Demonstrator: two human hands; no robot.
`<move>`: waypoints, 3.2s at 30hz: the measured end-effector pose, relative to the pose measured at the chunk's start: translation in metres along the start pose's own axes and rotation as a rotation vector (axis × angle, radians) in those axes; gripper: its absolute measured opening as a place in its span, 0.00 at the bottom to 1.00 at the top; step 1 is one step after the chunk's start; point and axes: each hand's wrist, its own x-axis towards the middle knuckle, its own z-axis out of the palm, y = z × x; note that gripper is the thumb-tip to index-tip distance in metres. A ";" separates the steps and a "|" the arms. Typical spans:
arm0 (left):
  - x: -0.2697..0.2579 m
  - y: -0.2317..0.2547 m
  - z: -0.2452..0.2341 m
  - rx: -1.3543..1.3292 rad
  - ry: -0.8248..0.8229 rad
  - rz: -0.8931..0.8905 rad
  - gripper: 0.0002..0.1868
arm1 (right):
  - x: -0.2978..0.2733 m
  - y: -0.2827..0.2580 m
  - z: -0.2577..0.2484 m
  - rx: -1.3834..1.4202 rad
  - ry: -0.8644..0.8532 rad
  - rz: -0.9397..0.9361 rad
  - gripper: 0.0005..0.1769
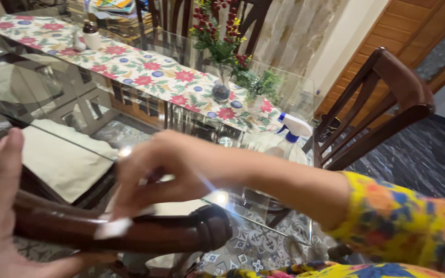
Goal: The person cleans the wooden frame of a chair using a spray bottle and a cloth, wiping the top and back rails.
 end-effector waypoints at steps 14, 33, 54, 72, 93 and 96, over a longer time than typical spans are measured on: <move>0.004 0.037 -0.028 0.023 -0.184 -0.234 0.88 | -0.023 0.003 -0.020 0.329 0.227 0.513 0.09; 0.010 0.046 -0.033 0.095 -0.288 -0.392 0.91 | -0.010 -0.037 -0.021 0.046 -0.163 0.123 0.04; 0.012 0.044 -0.033 0.100 -0.269 -0.333 0.87 | -0.003 -0.053 -0.014 -0.004 -0.145 0.289 0.04; 0.015 0.049 -0.038 0.095 -0.323 -0.365 0.89 | -0.008 -0.066 -0.021 -0.038 -0.139 0.513 0.05; 0.008 0.050 -0.034 0.120 -0.276 -0.333 0.89 | -0.006 -0.055 -0.019 0.030 -0.162 0.499 0.02; 0.005 0.049 -0.032 0.120 -0.243 -0.292 0.87 | 0.004 -0.055 -0.013 0.094 -0.152 0.546 0.02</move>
